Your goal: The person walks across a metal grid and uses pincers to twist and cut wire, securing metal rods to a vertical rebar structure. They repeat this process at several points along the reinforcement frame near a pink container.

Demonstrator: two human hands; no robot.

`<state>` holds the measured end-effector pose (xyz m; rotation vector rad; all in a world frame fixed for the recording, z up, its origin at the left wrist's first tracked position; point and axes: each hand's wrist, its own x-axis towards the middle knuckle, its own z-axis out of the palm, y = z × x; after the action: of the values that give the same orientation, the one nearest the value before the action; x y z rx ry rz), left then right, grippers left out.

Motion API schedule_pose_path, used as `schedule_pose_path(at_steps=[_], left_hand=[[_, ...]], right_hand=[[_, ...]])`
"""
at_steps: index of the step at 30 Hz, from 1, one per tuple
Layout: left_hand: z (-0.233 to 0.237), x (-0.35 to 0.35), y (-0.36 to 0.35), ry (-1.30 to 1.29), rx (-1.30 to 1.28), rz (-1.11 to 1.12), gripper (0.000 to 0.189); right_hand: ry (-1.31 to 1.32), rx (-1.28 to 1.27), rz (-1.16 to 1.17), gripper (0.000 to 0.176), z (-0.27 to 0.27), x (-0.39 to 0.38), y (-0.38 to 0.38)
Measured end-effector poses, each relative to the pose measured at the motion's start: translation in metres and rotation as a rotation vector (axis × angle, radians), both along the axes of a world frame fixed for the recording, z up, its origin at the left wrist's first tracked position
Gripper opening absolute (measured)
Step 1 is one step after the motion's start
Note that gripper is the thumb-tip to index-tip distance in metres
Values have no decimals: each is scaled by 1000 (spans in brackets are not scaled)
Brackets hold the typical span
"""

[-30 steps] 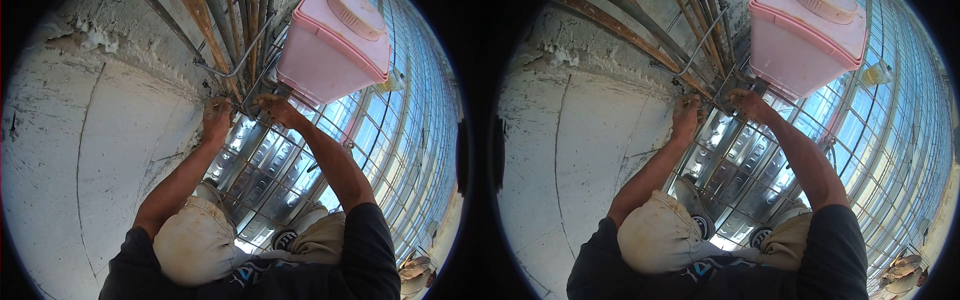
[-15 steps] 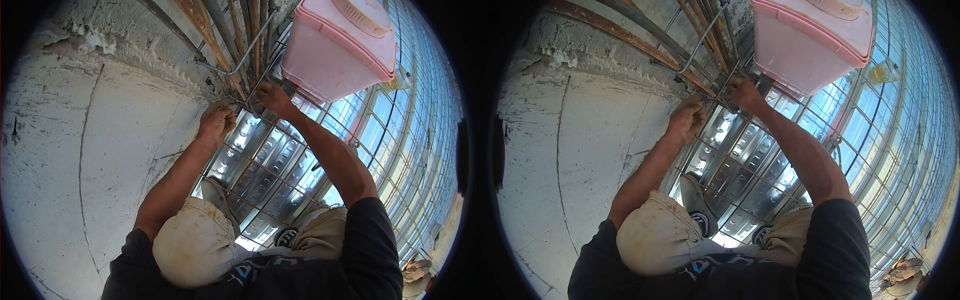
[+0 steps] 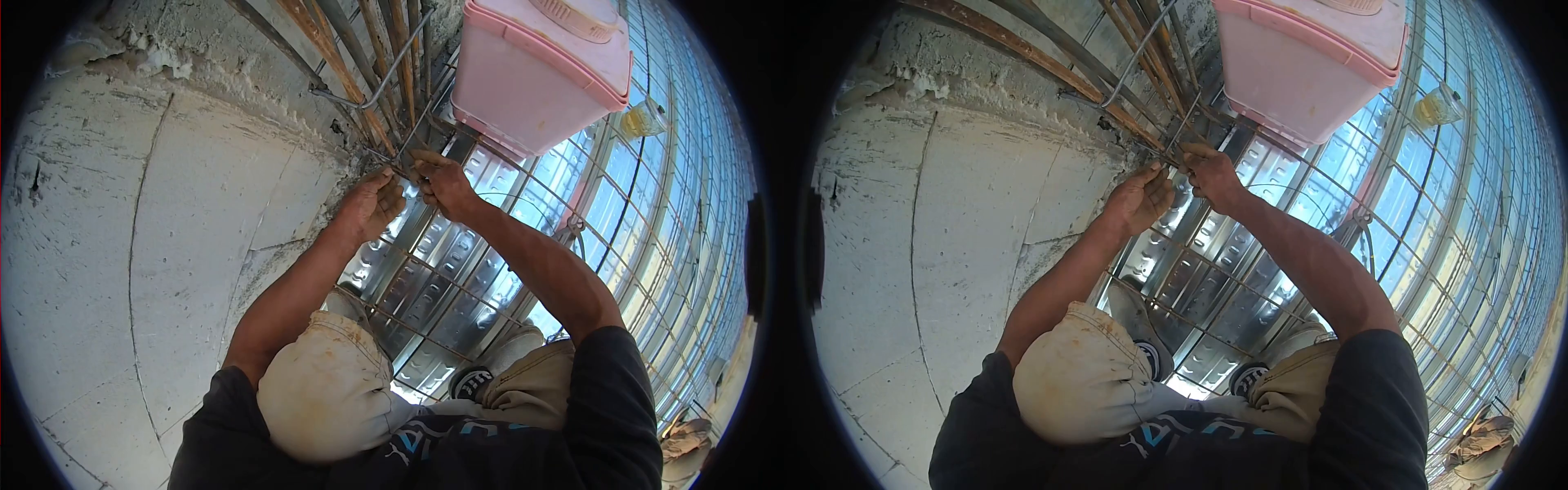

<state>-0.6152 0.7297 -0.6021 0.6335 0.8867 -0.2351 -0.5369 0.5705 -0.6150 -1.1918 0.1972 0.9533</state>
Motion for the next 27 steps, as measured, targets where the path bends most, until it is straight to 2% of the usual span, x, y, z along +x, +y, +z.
schedule_pose_path(at_steps=[5, 8, 12, 17, 20, 27], left_hand=[[-16, 4, 5, -27, -92, 24, 6], [-20, 6, 12, -62, -86, -38, 5], [-14, 7, 9, -58, -72, -17, 3], [-16, 5, 10, -43, -87, -33, 6], [-14, 6, 5, -27, -53, -10, 13], [-12, 11, 2, 25, 38, -127, 25]], right_hand=[[-10, -31, 26, 38, 1, -3, -5], [-60, -53, 85, 37, -6, 3, -13], [-142, -148, 137, 35, 0, 6, -14], [-171, -152, 136, 38, 3, -2, -11], [-11, 27, 78, 43, -8, -12, -10], [-92, -35, 5, 41, -8, -43, 8]])
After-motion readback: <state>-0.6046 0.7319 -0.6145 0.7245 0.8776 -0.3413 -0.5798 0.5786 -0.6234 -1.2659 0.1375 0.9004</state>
